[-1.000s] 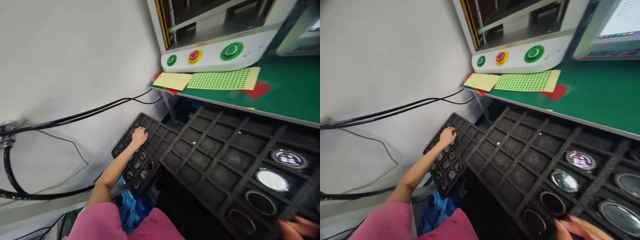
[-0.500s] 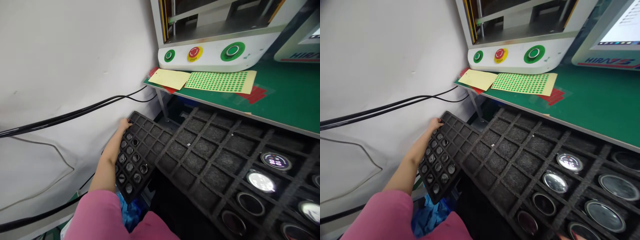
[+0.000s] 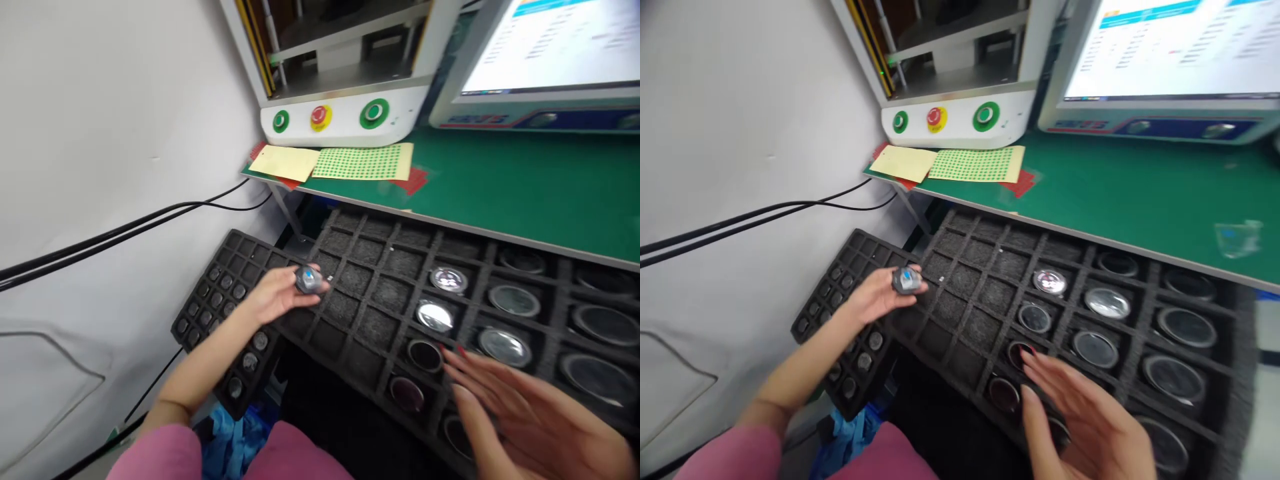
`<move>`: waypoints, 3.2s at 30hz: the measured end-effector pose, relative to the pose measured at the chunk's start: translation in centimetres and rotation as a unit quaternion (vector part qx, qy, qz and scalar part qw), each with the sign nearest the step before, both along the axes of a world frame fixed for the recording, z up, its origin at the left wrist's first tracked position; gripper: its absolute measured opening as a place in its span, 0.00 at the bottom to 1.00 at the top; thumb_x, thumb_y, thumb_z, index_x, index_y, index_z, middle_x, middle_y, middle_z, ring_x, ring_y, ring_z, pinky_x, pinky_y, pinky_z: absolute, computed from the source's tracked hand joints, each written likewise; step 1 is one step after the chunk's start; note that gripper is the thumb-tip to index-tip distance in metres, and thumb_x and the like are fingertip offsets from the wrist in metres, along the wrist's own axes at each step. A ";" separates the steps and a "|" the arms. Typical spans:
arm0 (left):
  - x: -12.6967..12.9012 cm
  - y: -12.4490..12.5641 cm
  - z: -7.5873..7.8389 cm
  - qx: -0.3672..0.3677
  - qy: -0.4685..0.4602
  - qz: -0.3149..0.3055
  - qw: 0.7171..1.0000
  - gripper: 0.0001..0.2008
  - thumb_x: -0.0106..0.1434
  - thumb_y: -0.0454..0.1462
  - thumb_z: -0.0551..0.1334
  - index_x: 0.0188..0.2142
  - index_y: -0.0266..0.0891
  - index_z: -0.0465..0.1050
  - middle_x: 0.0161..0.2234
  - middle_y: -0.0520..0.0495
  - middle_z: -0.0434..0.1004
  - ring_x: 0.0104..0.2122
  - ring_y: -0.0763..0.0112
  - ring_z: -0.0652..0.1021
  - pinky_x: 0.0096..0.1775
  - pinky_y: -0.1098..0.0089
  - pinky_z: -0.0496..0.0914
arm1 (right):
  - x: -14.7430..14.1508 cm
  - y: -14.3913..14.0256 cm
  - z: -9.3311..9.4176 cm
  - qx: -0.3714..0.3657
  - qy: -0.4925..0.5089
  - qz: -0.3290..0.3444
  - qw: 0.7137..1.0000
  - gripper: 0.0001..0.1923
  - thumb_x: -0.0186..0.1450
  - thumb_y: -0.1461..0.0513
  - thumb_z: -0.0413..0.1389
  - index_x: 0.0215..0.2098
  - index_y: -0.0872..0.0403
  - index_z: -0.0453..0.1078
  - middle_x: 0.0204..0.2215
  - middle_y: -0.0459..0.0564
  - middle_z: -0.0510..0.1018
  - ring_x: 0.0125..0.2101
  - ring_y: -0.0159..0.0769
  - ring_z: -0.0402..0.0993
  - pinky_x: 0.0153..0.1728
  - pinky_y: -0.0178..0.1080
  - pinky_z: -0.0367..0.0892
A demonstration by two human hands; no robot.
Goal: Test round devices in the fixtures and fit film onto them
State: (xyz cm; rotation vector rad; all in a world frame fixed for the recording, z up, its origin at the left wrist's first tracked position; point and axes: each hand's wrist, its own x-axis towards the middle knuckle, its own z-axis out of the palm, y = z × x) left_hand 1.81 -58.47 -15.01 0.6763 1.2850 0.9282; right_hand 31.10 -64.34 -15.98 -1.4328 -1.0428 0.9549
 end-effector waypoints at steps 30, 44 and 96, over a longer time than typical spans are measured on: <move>18.1 -0.7 0.9 -0.047 -0.131 -0.147 0.979 0.17 0.59 0.48 0.68 0.37 0.37 0.75 0.33 0.47 0.81 0.32 0.70 0.80 0.36 0.73 0.75 | 3.1 0.6 0.4 0.209 -0.137 -0.039 0.968 0.24 0.57 0.75 0.63 0.48 0.50 0.69 0.51 0.54 0.70 0.41 0.38 0.79 0.40 0.46 0.81; 18.2 -0.9 2.1 0.045 0.013 -0.195 0.980 0.16 0.67 0.45 0.60 0.43 0.38 0.80 0.31 0.48 0.77 0.28 0.74 0.72 0.33 0.73 0.68 | 3.3 1.5 1.1 0.279 -0.269 0.072 0.919 0.12 0.63 0.77 0.56 0.39 0.56 0.68 0.49 0.56 0.69 0.40 0.31 0.79 0.39 0.34 0.81; 18.8 -1.7 2.3 0.069 -0.133 -0.116 0.982 0.11 0.65 0.42 0.65 0.40 0.38 0.67 0.31 0.52 0.75 0.29 0.79 0.77 0.36 0.79 0.74 | 2.7 1.4 2.3 0.167 0.034 -0.043 0.984 0.36 0.57 0.79 0.61 0.55 0.39 0.70 0.60 0.45 0.64 0.46 0.33 0.77 0.39 0.37 0.82</move>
